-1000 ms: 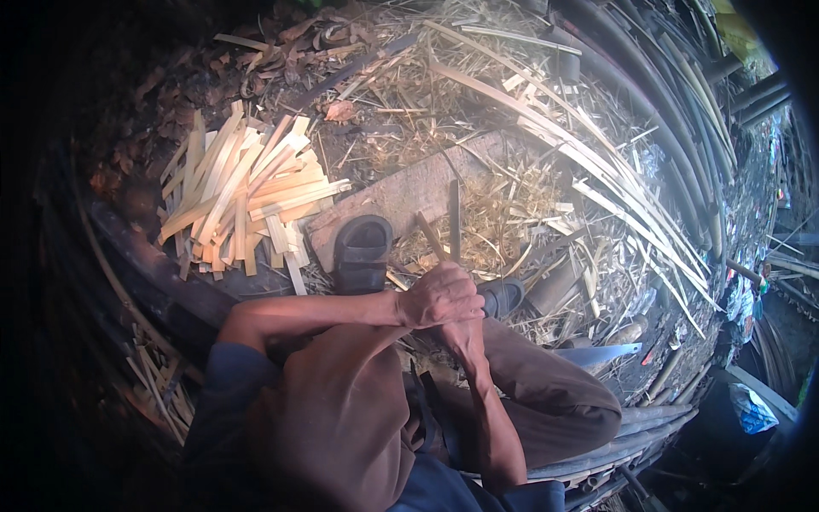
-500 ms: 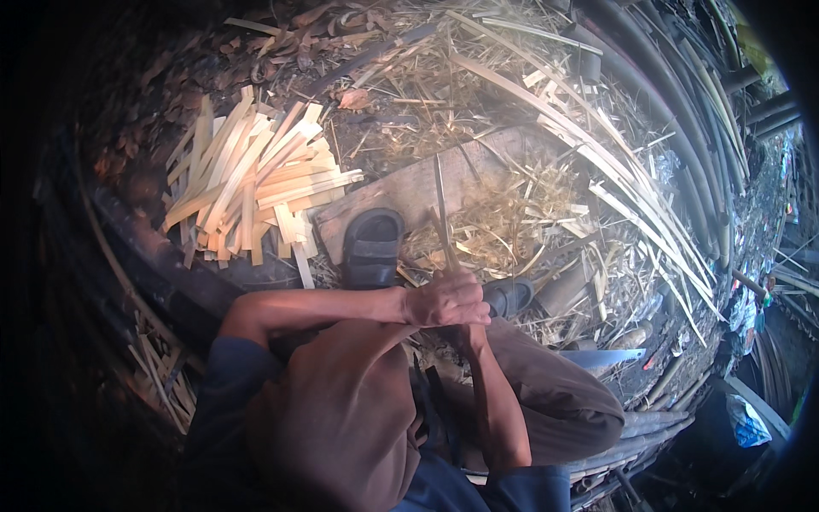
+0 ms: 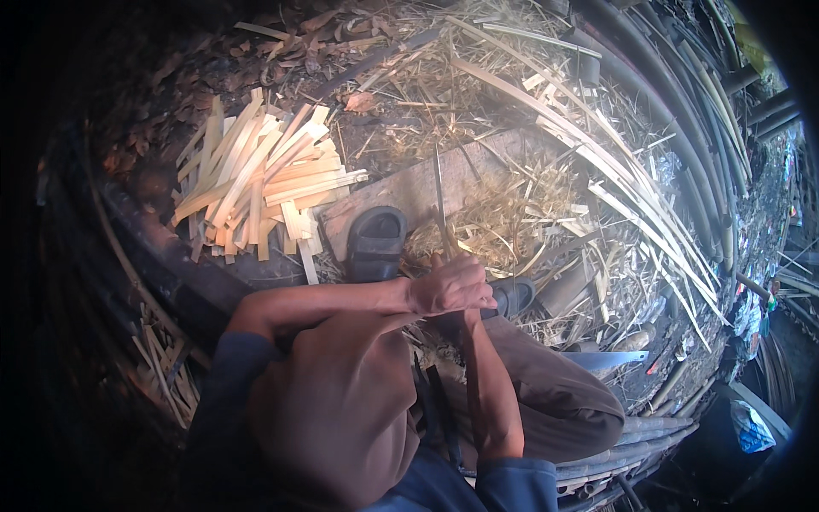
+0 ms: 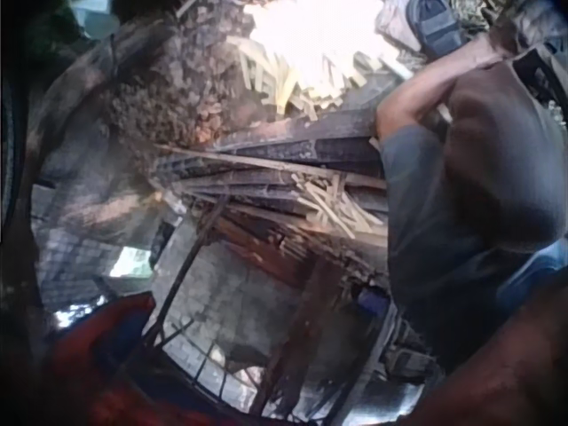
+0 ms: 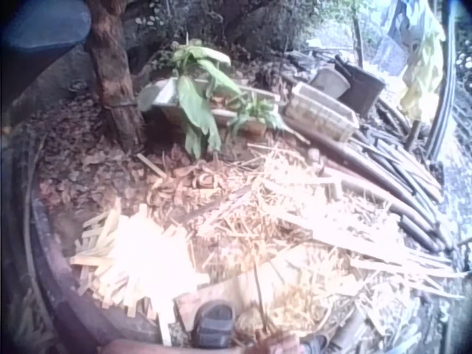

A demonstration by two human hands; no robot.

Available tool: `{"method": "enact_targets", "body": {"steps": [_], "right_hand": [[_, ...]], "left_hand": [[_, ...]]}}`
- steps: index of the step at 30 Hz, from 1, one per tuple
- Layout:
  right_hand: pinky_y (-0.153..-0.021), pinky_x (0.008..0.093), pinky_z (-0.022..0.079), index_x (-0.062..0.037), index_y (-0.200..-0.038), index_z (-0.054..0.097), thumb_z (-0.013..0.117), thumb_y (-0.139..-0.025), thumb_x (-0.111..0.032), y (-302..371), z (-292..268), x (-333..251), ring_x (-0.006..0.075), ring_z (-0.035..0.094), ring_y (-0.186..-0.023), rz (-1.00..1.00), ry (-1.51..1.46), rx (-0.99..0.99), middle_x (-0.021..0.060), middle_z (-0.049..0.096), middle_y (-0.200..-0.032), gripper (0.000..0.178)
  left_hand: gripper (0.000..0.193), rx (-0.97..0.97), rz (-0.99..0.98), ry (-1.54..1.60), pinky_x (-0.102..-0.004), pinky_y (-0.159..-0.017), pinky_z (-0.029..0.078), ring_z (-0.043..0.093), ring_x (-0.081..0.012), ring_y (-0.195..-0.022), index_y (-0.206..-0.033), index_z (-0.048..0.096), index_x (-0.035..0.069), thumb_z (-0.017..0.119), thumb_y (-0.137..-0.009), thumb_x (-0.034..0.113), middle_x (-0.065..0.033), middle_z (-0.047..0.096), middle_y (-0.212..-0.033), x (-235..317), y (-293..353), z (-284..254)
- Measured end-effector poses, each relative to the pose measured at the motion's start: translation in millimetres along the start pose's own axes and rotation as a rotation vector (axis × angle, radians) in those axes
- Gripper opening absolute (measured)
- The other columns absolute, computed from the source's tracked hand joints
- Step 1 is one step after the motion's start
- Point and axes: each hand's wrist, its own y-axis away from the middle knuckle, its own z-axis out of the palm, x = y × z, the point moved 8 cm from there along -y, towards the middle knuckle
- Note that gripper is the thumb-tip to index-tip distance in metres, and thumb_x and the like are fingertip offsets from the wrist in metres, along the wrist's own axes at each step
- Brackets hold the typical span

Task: The person sits on the ground and uses a machete to split bamboo strips into smaller pieces. They repeatedly position the bamboo on a wooden block, strike it with the machete, and gather the resulting pieces into a pile.

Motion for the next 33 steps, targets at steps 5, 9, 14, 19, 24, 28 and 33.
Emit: {"method": "enact_targets", "body": {"steps": [5,9,14,19,24,28,33], "right_hand": [[-0.07,0.0497,0.04,-0.0055,-0.104,0.055,0.068,-0.078,-0.061,-10.5,15.8,-26.7,0.0243,0.049,-0.082,-0.083,-0.165,-0.266,0.0083,0.048,-0.088,0.063],[-0.065,0.0445,0.041,-0.0041,-0.107,0.057,0.066,-0.084,-0.056,-8.9,28.9,-31.9,0.0216,0.051,-0.075,-0.129,-0.458,-0.511,0.0074,0.051,-0.082,0.057],[-0.06,0.038,0.043,-0.0025,-0.112,0.059,0.063,-0.091,-0.049,-28.5,-3.8,-24.1,0.0183,0.053,-0.067,-0.041,-1.033,-0.826,0.0063,0.055,-0.075,0.051],[-0.063,0.041,0.048,0.0071,-0.112,0.062,0.048,-0.101,-0.047,-22.5,-102.6,-1.0,0.026,0.061,-0.067,-0.028,-0.964,-0.534,0.0198,0.062,-0.07,0.057],[-0.078,0.0532,0.048,0.0008,-0.107,0.06,0.042,-0.103,-0.047,47.1,-85.2,-20.8,0.0512,0.063,-0.087,-0.112,-1.01,-0.592,0.0346,0.063,-0.085,0.051],[-0.077,0.0573,0.047,-0.0011,-0.105,0.059,0.043,-0.102,-0.049,68.9,-81.0,-42.3,0.0527,0.061,-0.088,-0.2,-0.947,-0.506,0.0336,0.063,-0.084,0.05],[-0.083,0.0553,0.046,0.0009,-0.107,0.063,0.039,-0.103,-0.052,56.6,-23.6,-19.1,0.0528,0.061,-0.096,0.043,-1.021,-0.558,0.0352,0.065,-0.091,0.059]], "left_hand": [[0.022,-0.011,-0.086,0.038,-0.036,-0.066,0.042,0.05,-0.0206,-0.073,-0.09,0.062,0.01,0.076,-0.082,0.024,-0.0027,0.043,-0.079,-5.9,-10.5,-4.1],[0.025,0.011,0.018,-0.128,-0.0345,-0.067,0.045,0.049,-0.0183,-0.073,-0.091,0.062,0.009,0.074,-0.084,0.029,-0.0016,0.043,-0.077,-2.1,-0.5,4.6],[0.05,0.238,-0.186,-0.071,-0.0346,-0.066,0.046,0.049,-0.018,-0.074,-0.115,0.065,0.003,0.072,-0.088,0.044,-0.0033,0.048,-0.08,-45.7,-24.2,-57.7],[0.037,0.388,-0.598,-0.413,-0.0351,-0.064,0.05,0.053,-0.0185,-0.077,-0.133,0.048,-0.002,0.047,-0.102,0.019,-0.0083,0.051,-0.087,-98.7,-0.9,-141.7],[0.037,0.289,-1.117,-0.276,-0.0352,-0.062,0.056,0.072,-0.0287,-0.068,-0.11,0.06,-0.007,0.052,-0.102,0.027,-0.0188,0.069,-0.079,-93.2,50.7,-161.8],[0.036,0.331,-1.167,-0.214,-0.0329,-0.06,0.057,0.073,-0.0278,-0.064,-0.105,0.059,-0.01,0.05,-0.103,0.025,-0.0207,0.069,-0.082,-76.0,52.5,-151.5],[0.032,0.383,-1.028,-0.188,-0.0352,-0.073,0.057,0.073,-0.027,-0.078,-0.108,0.056,-0.009,0.045,-0.104,0.021,-0.0203,0.069,-0.084,-74.3,43.0,-140.3]]}}
